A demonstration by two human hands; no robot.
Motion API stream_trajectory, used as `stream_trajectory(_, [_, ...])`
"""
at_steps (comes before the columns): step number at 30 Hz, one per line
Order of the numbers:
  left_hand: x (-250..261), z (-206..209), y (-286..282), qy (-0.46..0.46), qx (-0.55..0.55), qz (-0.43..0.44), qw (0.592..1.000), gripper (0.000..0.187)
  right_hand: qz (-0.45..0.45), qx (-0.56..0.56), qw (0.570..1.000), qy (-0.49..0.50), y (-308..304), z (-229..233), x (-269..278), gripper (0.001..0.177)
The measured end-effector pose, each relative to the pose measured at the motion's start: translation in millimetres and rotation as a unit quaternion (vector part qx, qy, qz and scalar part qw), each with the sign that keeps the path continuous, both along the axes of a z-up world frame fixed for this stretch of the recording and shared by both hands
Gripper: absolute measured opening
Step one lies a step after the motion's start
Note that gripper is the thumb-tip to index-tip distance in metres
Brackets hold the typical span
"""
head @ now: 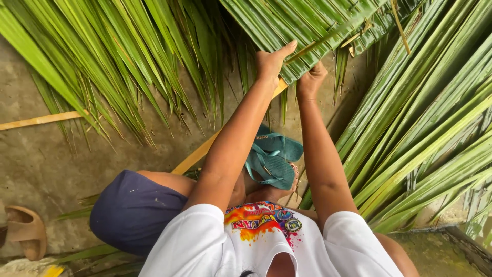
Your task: Weaving palm leaves over a wooden stick to create a thatched panel or mat
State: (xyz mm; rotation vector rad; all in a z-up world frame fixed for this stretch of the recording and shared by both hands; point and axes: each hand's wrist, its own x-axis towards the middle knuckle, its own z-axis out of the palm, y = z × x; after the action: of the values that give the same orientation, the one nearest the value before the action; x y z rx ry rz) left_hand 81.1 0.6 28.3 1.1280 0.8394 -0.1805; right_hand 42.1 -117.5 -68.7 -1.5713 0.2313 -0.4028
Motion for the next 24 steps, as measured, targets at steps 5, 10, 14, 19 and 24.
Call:
stream_trajectory(5, [2.9, -6.1, 0.5, -0.012, -0.006, 0.004, 1.000, 0.027, -0.028, -0.151, 0.988, -0.025, -0.5, 7.3, 2.1, 0.038])
stream_trajectory(10, [-3.3, 15.6, 2.4, -0.040, -0.029, 0.013, 0.999, 0.025, -0.017, -0.074, 0.997, -0.029, 13.5, 21.3, -4.9, 0.012])
stream_trajectory(14, [2.8, 29.5, 4.2, -0.008, -0.017, -0.016, 1.000, 0.027, 0.005, -0.081, 0.990, 0.117, 9.4, -3.7, -10.0, 0.006])
stream_trajectory(19, [2.9, 10.2, 6.1, -0.052, -0.037, 0.016, 0.998, 0.030, 0.057, -0.052, 0.935, 0.347, -6.8, -37.6, -8.3, 0.024])
stream_trajectory(24, [0.9, 19.1, 4.8, 0.011, -0.019, -0.001, 1.000, 0.030, 0.074, 0.034, 0.928, 0.363, -9.0, -38.8, 5.2, 0.022])
